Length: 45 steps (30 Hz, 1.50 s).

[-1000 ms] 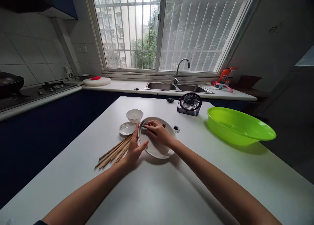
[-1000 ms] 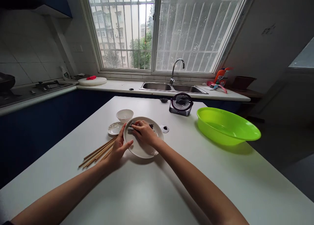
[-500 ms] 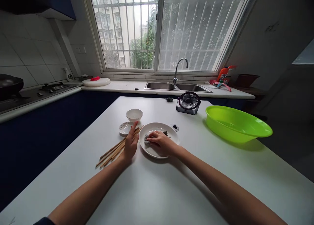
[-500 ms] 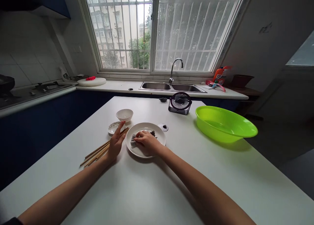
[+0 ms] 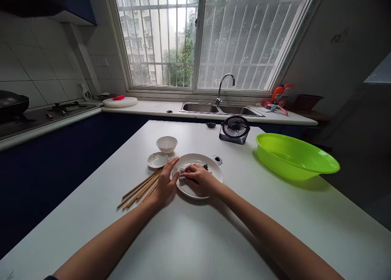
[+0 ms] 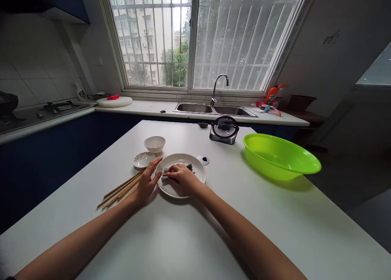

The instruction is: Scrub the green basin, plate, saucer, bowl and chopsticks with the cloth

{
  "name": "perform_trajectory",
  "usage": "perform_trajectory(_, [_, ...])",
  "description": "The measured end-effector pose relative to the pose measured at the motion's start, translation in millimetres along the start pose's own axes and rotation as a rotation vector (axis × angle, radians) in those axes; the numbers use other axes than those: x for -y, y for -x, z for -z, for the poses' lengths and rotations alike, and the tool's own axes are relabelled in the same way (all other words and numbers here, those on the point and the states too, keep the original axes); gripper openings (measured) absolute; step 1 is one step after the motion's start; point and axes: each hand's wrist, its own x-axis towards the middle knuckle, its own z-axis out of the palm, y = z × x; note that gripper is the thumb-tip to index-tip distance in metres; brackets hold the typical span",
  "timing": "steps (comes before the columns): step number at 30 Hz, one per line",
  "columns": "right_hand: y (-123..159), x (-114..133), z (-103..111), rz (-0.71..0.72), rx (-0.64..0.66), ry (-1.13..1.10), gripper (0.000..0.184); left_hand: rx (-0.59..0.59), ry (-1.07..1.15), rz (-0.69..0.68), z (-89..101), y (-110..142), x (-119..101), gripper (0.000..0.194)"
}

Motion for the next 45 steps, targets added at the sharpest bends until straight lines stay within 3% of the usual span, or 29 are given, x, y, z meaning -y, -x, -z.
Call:
perform_trajectory(10, [0,0,-1,0.008,-0.008,0.000,0.022,0.002,-0.116,0.036,-4.3,0,1,0.040])
perform_trajectory(16, [0,-3,3,0.035,0.052,-0.020,0.021,0.036,-0.194,0.047,-6.8,0,7,0.042])
perform_trajectory(23, [9,-1,21,0.099,0.193,-0.049,0.020,0.054,-0.229,0.036,-6.7,0,7,0.048])
perform_trajectory(29, [19,5,49,0.088,0.346,-0.021,0.019,0.059,-0.251,0.039,-6.0,0,6,0.050])
perform_trajectory(35, [23,-1,71,-0.004,0.465,0.090,0.019,0.071,-0.257,0.038,-6.3,1,7,0.051])
perform_trajectory(45, [14,-47,64,-0.218,0.368,0.304,0.027,0.080,-0.234,0.044,-6.8,0,10,0.054])
